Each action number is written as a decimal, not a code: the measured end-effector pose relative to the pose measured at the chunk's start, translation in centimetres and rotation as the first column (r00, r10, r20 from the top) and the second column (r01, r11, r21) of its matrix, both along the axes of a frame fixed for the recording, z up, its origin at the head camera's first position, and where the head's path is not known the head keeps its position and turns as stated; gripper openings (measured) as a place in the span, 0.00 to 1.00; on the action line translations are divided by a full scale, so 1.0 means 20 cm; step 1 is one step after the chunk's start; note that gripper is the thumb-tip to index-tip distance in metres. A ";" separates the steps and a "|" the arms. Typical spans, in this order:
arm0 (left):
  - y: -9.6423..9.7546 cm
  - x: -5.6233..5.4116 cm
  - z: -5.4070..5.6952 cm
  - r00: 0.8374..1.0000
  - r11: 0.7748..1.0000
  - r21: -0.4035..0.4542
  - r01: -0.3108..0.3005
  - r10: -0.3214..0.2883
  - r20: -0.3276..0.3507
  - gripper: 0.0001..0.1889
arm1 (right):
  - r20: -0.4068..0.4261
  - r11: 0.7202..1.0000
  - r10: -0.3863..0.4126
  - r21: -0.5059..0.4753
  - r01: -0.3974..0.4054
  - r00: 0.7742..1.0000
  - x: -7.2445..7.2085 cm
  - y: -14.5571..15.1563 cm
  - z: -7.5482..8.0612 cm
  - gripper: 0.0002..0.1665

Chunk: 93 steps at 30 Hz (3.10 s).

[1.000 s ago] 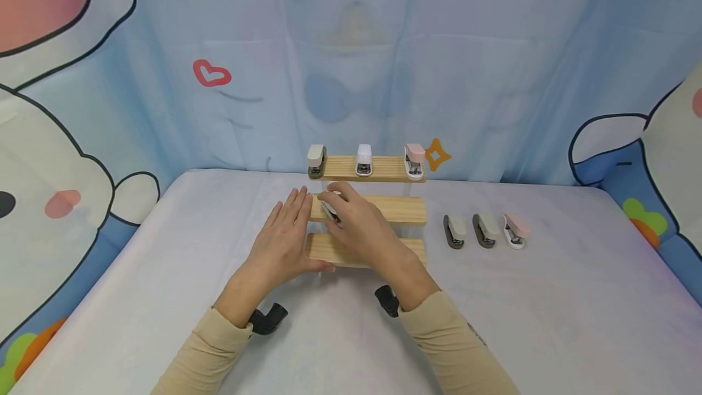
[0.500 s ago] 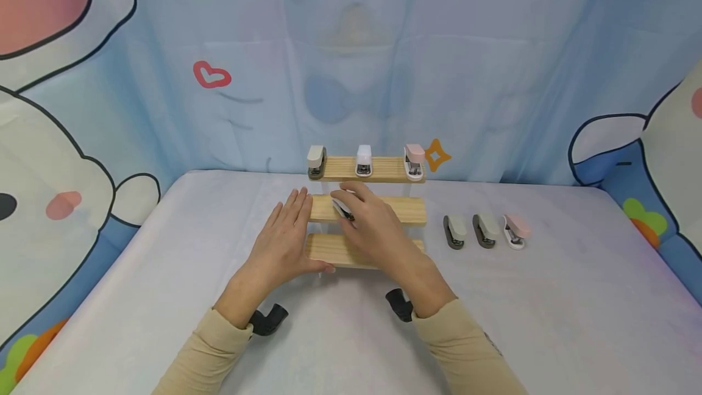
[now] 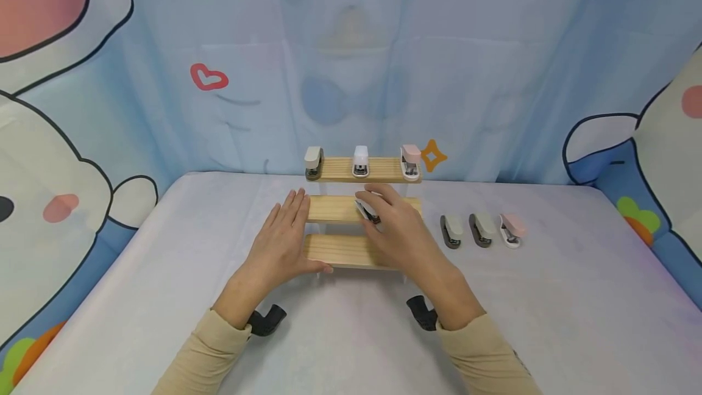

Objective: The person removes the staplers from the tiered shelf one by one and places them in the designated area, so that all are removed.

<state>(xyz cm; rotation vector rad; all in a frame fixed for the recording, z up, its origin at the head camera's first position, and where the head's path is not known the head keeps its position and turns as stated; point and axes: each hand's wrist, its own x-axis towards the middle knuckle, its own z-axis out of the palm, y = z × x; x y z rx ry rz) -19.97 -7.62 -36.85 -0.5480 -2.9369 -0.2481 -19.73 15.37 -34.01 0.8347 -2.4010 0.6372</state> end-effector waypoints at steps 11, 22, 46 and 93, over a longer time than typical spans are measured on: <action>0.00 -0.01 -0.01 1.000 1.000 0.018 -0.003 0.003 0.000 0.74 | -0.036 0.999 -0.030 -0.018 0.029 0.999 0.06 0.10 0.01 0.30; 0.00 0.00 0.00 1.000 1.000 0.016 -0.001 0.001 0.002 0.74 | -0.073 0.997 -0.074 -0.016 0.073 0.995 0.10 0.22 0.01 0.31; 0.00 0.00 0.00 1.000 1.000 0.025 0.010 -0.010 0.003 0.74 | -0.036 0.973 -0.228 0.020 0.229 0.973 0.18 0.43 -0.01 0.34; 0.00 0.01 0.00 1.000 1.000 0.011 -0.001 0.001 0.004 0.74 | 0.333 0.923 -0.376 0.220 0.316 0.865 0.20 0.58 -0.17 0.28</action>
